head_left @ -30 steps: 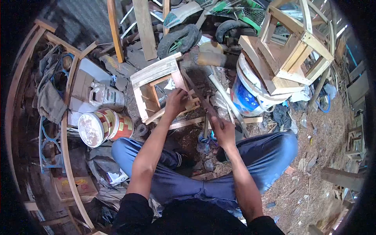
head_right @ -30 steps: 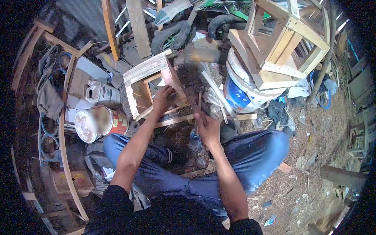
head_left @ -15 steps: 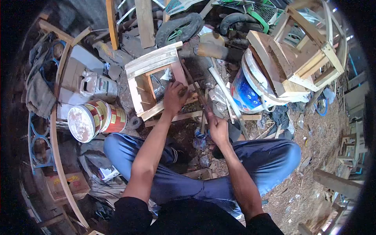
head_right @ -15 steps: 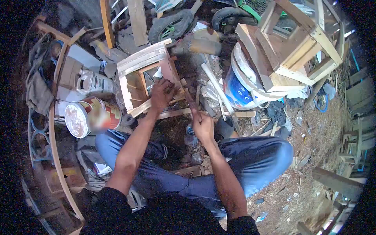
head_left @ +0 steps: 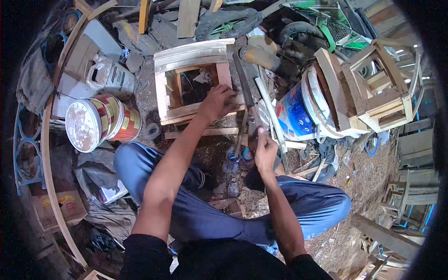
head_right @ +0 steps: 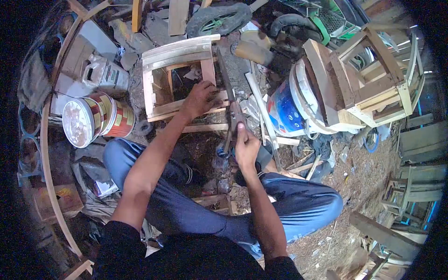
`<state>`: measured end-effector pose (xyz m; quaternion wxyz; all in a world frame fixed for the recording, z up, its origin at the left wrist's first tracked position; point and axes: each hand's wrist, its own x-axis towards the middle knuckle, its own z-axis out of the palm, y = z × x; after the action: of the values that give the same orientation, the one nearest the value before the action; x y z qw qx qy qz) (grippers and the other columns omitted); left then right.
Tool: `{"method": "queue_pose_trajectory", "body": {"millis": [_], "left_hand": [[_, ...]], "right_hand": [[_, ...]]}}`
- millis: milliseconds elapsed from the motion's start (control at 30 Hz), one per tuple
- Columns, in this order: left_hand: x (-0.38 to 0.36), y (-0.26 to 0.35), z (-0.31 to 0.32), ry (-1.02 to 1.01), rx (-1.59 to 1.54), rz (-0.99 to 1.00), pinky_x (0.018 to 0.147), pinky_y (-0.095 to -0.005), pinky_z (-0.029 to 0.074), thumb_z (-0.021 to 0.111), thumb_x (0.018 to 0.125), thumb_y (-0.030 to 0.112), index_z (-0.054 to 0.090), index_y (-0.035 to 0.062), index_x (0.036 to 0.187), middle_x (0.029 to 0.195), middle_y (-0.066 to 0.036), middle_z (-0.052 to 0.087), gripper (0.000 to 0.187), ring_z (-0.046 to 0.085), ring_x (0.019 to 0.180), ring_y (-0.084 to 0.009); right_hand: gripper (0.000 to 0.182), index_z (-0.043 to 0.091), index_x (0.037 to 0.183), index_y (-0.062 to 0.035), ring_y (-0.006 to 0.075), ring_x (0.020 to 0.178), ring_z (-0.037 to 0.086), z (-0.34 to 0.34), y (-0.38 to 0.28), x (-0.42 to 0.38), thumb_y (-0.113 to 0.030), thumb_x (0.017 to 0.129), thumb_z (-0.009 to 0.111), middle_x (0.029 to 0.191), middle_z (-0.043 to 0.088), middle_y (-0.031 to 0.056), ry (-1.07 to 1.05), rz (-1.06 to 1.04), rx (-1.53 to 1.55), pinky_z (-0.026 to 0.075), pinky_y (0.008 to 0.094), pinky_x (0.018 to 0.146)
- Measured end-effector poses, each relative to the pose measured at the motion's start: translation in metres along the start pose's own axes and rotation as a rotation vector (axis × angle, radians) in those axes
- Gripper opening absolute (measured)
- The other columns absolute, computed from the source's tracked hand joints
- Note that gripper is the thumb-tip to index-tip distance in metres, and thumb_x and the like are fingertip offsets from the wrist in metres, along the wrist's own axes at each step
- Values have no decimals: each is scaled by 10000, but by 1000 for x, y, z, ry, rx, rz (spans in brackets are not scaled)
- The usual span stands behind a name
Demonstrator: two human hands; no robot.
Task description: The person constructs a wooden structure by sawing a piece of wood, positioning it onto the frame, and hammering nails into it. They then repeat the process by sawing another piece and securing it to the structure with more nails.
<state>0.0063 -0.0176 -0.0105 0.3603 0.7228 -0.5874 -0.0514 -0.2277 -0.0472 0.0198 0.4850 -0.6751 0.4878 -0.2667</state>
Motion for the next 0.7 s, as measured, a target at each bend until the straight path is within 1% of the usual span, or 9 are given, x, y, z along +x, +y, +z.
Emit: {"method": "queue_pose_trajectory", "body": {"millis": [133,233,267,333,400,533,600,633,700], "left_hand": [[-1,-1,0,13,-69,-7,928,-430,431,756,697,253,636,85,1000,1041,-107,561,367,531,1042,-337],[0,0,4,17,-70,-16,908,-432,446,758,703,271,654,84,963,1018,-107,567,336,540,1023,-336],[0,1,5,36,-47,-27,898,-433,451,759,704,275,658,81,957,1018,-110,567,335,540,1017,-332],[0,4,6,54,-30,-39,889,-433,456,759,705,280,662,78,951,1017,-112,568,333,541,1011,-328],[0,7,4,64,-47,-64,886,-435,455,759,707,279,670,76,947,1002,-123,566,327,541,999,-332],[-3,7,4,30,-56,-89,895,-443,447,759,709,277,670,80,963,983,-134,557,333,541,997,-339],[-1,4,6,82,20,-35,899,-451,440,756,710,279,670,82,966,986,-139,554,334,543,998,-347],[0,2,5,85,20,-39,899,-451,440,756,710,279,670,82,966,986,-139,554,334,543,998,-347],[-5,5,7,21,-26,-56,909,-472,425,754,710,296,669,91,978,1018,-136,557,348,529,1041,-343]], "right_hand": [[538,530,614,22,78,510,365,20,7,-7,-395,953,545,525,423,-14,70,-37,18,316,299,459],[499,621,769,95,114,617,476,20,5,-18,-371,937,561,545,514,129,50,16,-135,436,361,595],[499,621,769,95,114,617,476,21,9,-21,-371,937,561,545,514,129,53,15,-139,436,361,595],[592,492,609,72,101,550,363,25,11,-25,-417,938,550,498,384,21,105,-79,-64,337,350,482],[596,481,607,77,107,550,362,29,4,-10,-414,941,544,491,365,44,113,-148,-40,335,356,481],[586,491,634,96,110,551,369,12,-30,-21,-394,953,528,496,358,84,-15,-9,-156,348,362,485],[569,592,684,95,152,511,509,-3,-23,-47,-406,945,524,515,503,209,-39,-2,-256,429,389,536],[569,592,684,95,152,511,509,-3,-23,-49,-406,945,524,515,503,209,-43,-5,-259,429,389,536],[614,539,663,96,109,543,387,-7,-23,-55,-442,955,497,489,380,82,8,12,-60,350,368,479]]}}
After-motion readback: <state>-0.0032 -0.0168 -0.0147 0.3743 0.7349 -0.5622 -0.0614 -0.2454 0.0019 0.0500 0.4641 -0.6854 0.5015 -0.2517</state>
